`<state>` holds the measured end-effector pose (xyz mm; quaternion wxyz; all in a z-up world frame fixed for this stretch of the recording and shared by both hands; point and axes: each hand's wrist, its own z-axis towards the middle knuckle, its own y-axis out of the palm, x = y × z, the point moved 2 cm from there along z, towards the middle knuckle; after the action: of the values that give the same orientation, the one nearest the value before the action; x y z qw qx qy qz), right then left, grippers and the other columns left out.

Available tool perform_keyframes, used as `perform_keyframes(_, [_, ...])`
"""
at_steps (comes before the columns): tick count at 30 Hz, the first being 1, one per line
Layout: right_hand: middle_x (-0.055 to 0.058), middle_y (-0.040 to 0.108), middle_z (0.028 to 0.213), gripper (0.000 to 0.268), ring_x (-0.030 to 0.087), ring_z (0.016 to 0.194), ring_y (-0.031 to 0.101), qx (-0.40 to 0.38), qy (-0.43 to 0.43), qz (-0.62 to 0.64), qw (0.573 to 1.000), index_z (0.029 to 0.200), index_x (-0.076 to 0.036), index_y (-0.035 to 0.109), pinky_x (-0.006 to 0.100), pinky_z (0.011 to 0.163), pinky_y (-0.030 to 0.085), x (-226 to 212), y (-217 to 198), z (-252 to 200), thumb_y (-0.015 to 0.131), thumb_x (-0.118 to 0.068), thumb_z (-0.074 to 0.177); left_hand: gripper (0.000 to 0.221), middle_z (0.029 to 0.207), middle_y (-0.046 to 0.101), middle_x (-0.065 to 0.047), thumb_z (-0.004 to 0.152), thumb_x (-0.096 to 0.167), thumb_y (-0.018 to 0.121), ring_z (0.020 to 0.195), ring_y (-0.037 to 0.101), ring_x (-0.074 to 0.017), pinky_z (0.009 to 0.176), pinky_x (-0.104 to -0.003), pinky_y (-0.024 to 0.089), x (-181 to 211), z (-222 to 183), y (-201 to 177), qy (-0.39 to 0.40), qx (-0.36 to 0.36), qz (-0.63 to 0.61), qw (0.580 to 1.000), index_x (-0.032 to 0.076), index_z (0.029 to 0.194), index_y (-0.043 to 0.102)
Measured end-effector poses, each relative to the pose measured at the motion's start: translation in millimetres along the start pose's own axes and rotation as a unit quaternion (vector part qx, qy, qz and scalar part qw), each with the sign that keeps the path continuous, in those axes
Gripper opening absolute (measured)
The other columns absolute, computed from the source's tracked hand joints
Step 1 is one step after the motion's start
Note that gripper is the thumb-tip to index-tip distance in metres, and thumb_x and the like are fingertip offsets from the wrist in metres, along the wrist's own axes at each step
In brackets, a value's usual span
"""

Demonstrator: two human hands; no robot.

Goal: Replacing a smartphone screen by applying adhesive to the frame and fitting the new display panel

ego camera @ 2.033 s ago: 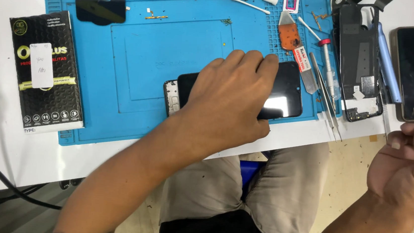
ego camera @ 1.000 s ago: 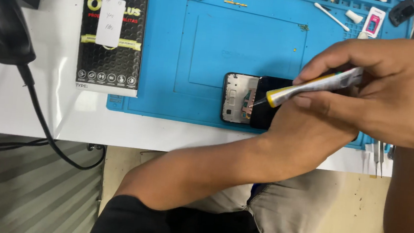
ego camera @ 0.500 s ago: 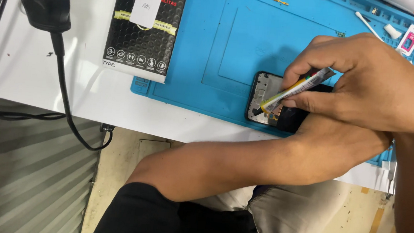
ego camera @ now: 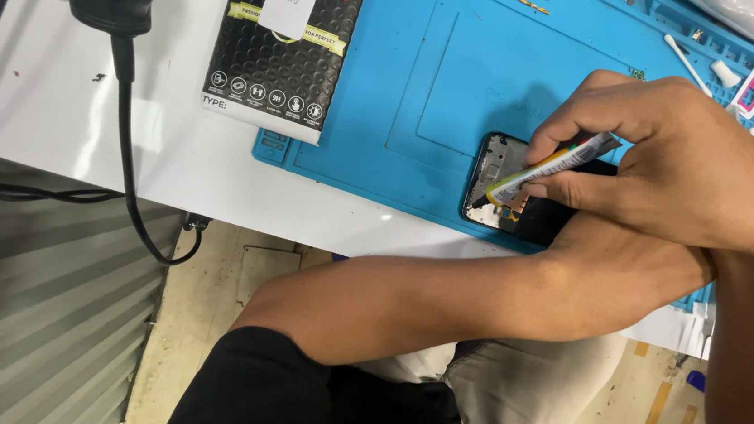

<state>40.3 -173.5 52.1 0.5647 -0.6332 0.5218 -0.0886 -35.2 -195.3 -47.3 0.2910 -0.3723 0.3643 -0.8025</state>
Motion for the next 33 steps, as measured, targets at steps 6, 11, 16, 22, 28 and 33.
perform_keyframes(6, [0.000,0.077,0.090,0.023,0.011,0.091,0.070,-0.003,-0.049,0.020,0.999,0.095,-0.014,0.080,0.028,0.083,0.053,-1.5,2.0,2.9,0.088,-0.016,0.073,0.034,0.133,0.069,0.002,0.091,0.018,0.064,0.127,0.063,-0.0246,0.102,-0.044,0.051,-2.1,0.1,-5.0,0.005,-0.013,0.018,1.000,0.035,0.120,0.069])
perform_keyframes(11, [-0.001,0.075,0.090,0.025,0.011,0.085,0.071,0.001,-0.009,0.016,1.000,0.094,-0.018,0.081,0.027,0.080,0.052,-5.3,3.2,3.0,0.091,-0.017,0.071,0.037,0.134,0.067,0.004,0.090,0.019,0.066,0.127,0.061,-0.0225,0.101,-0.042,0.051,-3.2,-0.2,-10.0,0.004,-0.028,0.045,0.999,0.036,0.123,0.066])
perform_keyframes(16, [-0.002,0.077,0.087,0.023,0.009,0.089,0.070,0.001,-0.014,0.032,0.999,0.092,-0.016,0.081,0.026,0.081,0.053,-6.7,3.1,2.6,0.091,-0.018,0.071,0.040,0.140,0.065,0.002,0.092,0.020,0.065,0.133,0.060,-0.0232,0.108,-0.043,0.050,-3.3,-0.3,-10.7,0.004,-0.031,0.045,0.999,0.035,0.128,0.065])
perform_keyframes(22, [0.000,0.076,0.087,0.023,0.010,0.088,0.071,0.001,-0.014,0.042,0.999,0.093,-0.016,0.082,0.026,0.080,0.053,-8.2,2.7,2.0,0.090,-0.017,0.072,0.044,0.147,0.061,0.000,0.091,0.021,0.066,0.139,0.057,-0.0237,0.113,-0.043,0.050,-5.5,0.3,-16.8,0.005,-0.022,0.069,0.997,0.034,0.133,0.062])
perform_keyframes(28, [-0.003,0.074,0.092,0.022,0.010,0.081,0.073,-0.003,0.054,0.024,0.998,0.093,-0.020,0.083,0.027,0.075,0.052,-11.8,2.4,1.3,0.091,-0.019,0.073,0.048,0.154,0.054,0.000,0.094,0.025,0.064,0.146,0.050,-0.0224,0.120,-0.042,0.046,-7.9,0.5,-25.7,0.004,-0.039,0.096,0.995,0.035,0.140,0.056])
perform_keyframes(33, [-0.006,0.074,0.092,0.019,0.009,0.081,0.072,0.002,0.079,-0.009,0.997,0.092,-0.024,0.083,0.030,0.073,0.050,-13.4,2.3,0.8,0.090,-0.023,0.074,0.047,0.147,0.061,0.002,0.090,0.023,0.067,0.139,0.056,-0.0223,0.114,-0.042,0.048,-6.2,-0.4,-20.3,0.011,-0.030,0.085,0.996,0.035,0.135,0.061])
